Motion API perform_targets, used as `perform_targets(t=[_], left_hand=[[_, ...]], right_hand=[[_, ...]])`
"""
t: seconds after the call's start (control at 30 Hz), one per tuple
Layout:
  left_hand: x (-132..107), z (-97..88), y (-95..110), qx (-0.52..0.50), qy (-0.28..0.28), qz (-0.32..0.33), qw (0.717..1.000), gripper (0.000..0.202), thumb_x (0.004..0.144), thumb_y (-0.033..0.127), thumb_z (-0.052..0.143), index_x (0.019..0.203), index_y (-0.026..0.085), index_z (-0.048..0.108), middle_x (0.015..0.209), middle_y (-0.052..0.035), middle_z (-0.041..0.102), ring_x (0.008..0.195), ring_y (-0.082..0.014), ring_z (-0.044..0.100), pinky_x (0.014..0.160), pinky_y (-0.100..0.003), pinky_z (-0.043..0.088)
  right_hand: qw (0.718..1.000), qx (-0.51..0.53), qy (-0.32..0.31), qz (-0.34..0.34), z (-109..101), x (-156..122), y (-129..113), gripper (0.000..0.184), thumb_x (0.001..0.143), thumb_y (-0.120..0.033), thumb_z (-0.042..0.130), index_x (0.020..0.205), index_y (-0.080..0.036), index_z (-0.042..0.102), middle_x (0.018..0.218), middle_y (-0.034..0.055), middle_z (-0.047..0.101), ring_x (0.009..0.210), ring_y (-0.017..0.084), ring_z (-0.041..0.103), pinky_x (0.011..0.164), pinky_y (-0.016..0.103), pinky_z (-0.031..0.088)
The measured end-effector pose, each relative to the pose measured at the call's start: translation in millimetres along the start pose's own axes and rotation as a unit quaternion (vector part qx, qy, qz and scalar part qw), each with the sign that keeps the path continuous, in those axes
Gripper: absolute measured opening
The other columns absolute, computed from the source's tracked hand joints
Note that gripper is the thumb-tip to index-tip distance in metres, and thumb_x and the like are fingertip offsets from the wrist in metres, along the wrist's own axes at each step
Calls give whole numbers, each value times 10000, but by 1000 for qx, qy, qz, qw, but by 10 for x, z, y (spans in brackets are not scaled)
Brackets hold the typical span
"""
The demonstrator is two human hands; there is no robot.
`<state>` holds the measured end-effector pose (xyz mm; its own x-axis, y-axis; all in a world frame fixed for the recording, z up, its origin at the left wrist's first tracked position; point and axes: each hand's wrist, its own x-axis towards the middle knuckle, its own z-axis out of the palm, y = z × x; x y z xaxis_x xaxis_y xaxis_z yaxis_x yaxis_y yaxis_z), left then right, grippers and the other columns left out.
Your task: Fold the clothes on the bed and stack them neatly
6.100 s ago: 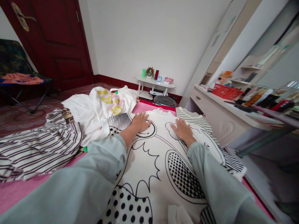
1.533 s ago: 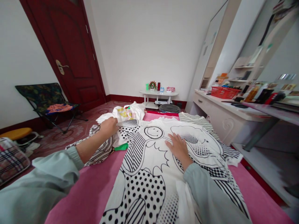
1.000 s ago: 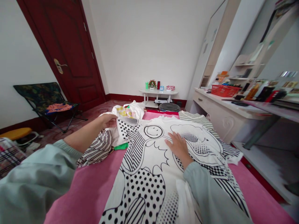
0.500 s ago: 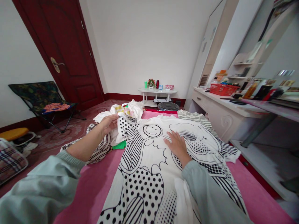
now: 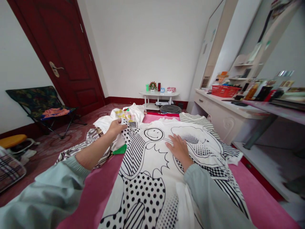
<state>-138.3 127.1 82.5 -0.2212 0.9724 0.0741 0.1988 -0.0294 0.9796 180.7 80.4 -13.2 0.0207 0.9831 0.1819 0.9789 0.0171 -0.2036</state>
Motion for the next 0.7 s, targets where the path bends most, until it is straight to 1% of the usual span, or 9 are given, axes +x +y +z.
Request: perform_targets(t=[0.13, 0.23, 0.3, 0.37, 0.47, 0.5, 0.57, 0.63, 0.7], left_hand=[[-19, 348, 269, 56, -4, 84, 995, 360, 593, 152, 618, 951, 133, 640, 770, -20, 670, 667, -176, 626, 591, -260, 482], [-151, 870, 412, 87, -52, 183, 978, 335, 631, 159, 631, 964, 133, 632, 798, -26, 663, 721, -171, 619, 639, -255, 478], [-289, 1312, 380, 48, -87, 200, 975, 360, 664, 187, 641, 1018, 133, 608, 870, -48, 662, 772, -166, 618, 681, -254, 483], [-442, 1737, 244, -2, -150, 169, 974, 488, 668, 190, 653, 1141, 120, 559, 1019, -116, 639, 804, -178, 626, 680, -271, 496], [-647, 2110, -22, -40, -227, 128, 965, 760, 613, 190, 718, 1320, 131, 447, 1312, -218, 463, 1004, -251, 600, 734, -310, 515], [-701, 2128, -93, -27, -235, 146, 961, 778, 614, 200, 722, 1338, 143, 441, 1351, -218, 423, 1042, -263, 583, 761, -323, 516], [-793, 2003, -179, 27, -221, 200, 954, 715, 657, 231, 693, 1334, 168, 469, 1349, -192, 433, 1017, -248, 590, 812, -346, 506], [-879, 1720, -187, 122, -186, 243, 944, 610, 708, 281, 653, 1296, 193, 520, 1279, -157, 509, 936, -226, 610, 846, -363, 485], [-983, 1377, -145, 252, -159, 245, 923, 572, 698, 385, 675, 1237, 223, 573, 1197, -131, 582, 949, -253, 606, 842, -371, 464]], right_hand=[[1000, 15, -7, 4, -26, -14, -15, 570, 916, -549, 340, 1423, -291, 371, 1522, 30, 283, 1408, 261, 174, 1117, 481, 139], [998, 51, 21, 2, -40, -6, 0, 532, 920, -511, 358, 1377, -252, 446, 1494, 47, 341, 1390, 256, 230, 1117, 459, 161], [994, 97, 53, 3, -38, 15, 39, 506, 928, -471, 348, 1328, -201, 499, 1438, 72, 426, 1344, 245, 325, 1105, 410, 213], [984, 160, 77, 17, -26, 43, 97, 491, 936, -426, 308, 1306, -172, 507, 1347, 91, 523, 1251, 231, 445, 1055, 360, 303], [958, 264, 103, 36, 9, 81, 185, 493, 921, -376, 291, 1333, -154, 446, 1272, 100, 578, 1152, 214, 533, 975, 321, 389], [949, 291, 110, 42, 21, 89, 205, 502, 911, -373, 307, 1344, -148, 424, 1273, 103, 577, 1149, 211, 537, 969, 318, 396], [936, 326, 122, 52, 35, 95, 219, 524, 895, -390, 349, 1357, -148, 398, 1277, 105, 574, 1154, 210, 537, 977, 317, 394], [933, 330, 127, 61, 27, 85, 202, 543, 886, -429, 387, 1362, -169, 398, 1268, 100, 581, 1146, 219, 543, 974, 324, 399], [939, 313, 132, 56, 2, 63, 166, 573, 868, -471, 441, 1364, -185, 410, 1277, 98, 575, 1146, 231, 542, 971, 331, 402]])
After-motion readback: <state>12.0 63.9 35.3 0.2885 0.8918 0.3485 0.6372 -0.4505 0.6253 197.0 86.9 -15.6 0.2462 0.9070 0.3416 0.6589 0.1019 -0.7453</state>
